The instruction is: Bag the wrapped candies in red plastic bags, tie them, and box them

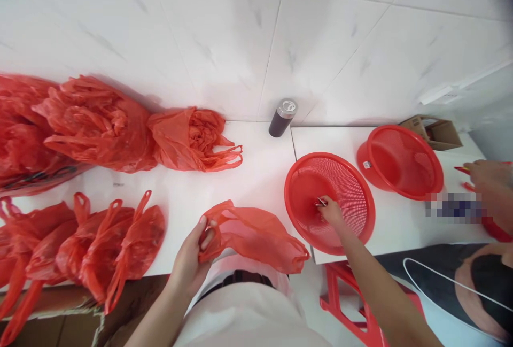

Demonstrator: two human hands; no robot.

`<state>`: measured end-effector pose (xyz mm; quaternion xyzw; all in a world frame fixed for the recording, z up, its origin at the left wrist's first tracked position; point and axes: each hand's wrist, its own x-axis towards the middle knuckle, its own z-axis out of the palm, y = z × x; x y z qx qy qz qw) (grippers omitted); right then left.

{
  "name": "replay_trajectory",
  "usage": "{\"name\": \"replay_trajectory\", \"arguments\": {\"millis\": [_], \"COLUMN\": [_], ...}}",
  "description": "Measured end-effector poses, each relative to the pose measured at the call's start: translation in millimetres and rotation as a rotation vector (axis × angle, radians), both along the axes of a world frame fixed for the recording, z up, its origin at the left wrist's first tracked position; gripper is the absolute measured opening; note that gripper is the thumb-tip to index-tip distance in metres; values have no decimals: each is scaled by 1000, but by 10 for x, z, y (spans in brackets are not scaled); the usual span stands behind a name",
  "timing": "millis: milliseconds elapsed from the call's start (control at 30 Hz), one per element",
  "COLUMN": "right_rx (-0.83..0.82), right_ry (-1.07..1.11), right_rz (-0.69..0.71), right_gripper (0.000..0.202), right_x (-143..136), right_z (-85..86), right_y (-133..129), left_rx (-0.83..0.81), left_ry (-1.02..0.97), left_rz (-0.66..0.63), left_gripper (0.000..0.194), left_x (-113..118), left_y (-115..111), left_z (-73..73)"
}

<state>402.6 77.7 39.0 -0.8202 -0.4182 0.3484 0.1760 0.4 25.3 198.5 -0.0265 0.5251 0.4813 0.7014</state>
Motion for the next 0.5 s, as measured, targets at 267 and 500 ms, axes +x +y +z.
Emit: {"name": "replay_trajectory", "arguments": {"millis": [267,500], "right_rx": [125,-164], "right_ry": [478,1327], "right_rz": [-161,198], "right_gripper": [37,38], "right_x": [-171,-1775], "right_z": [907,1526], "right_y": [77,-286], "left_rx": [-17,-30], "left_ry": [16,110], "left_rz": [18,-60], "left_gripper": [30,39], "left_x": [-22,17], "left_y": [-63,-60], "left_z": [19,-11]}}
